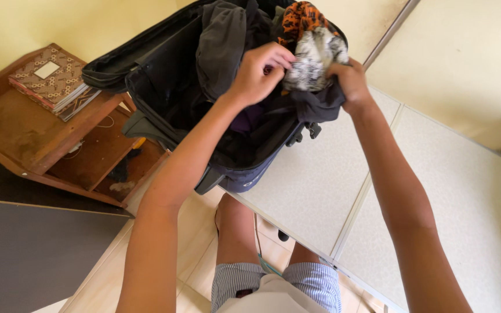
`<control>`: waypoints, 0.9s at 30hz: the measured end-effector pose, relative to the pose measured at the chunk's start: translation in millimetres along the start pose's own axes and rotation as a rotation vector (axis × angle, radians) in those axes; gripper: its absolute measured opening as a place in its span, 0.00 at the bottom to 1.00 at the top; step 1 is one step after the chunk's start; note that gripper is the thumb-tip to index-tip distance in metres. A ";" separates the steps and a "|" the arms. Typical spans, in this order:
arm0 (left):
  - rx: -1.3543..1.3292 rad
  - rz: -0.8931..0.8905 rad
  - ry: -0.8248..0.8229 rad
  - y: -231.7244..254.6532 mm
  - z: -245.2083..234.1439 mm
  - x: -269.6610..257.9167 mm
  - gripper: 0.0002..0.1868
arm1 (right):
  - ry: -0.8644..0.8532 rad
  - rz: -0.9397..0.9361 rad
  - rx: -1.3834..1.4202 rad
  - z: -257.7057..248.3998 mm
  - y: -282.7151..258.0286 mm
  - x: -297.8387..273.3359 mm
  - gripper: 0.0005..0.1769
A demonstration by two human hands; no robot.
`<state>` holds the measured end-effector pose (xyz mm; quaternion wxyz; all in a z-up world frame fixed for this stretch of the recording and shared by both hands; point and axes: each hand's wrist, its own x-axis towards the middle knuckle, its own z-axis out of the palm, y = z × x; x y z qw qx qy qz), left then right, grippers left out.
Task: The person unzips and opens a suitcase on a table, removes clothes one at a time, folds each item by hand, and stacks them onto the table.
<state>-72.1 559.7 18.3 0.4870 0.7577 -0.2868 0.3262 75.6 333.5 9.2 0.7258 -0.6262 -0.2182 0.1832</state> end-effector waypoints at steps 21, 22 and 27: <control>1.071 0.214 -0.453 -94.6 84.7 76.1 0.50 | -0.009 0.482 -0.771 -186.8 16.8 -101.4 0.31; 1.093 0.209 -0.486 -94.6 84.3 77.6 0.37 | -0.098 0.494 -0.862 -180.9 16.5 -104.3 0.37; 1.253 0.281 -0.536 -68.3 83.0 97.6 0.16 | -0.412 0.510 -1.167 -153.3 9.9 -112.8 0.52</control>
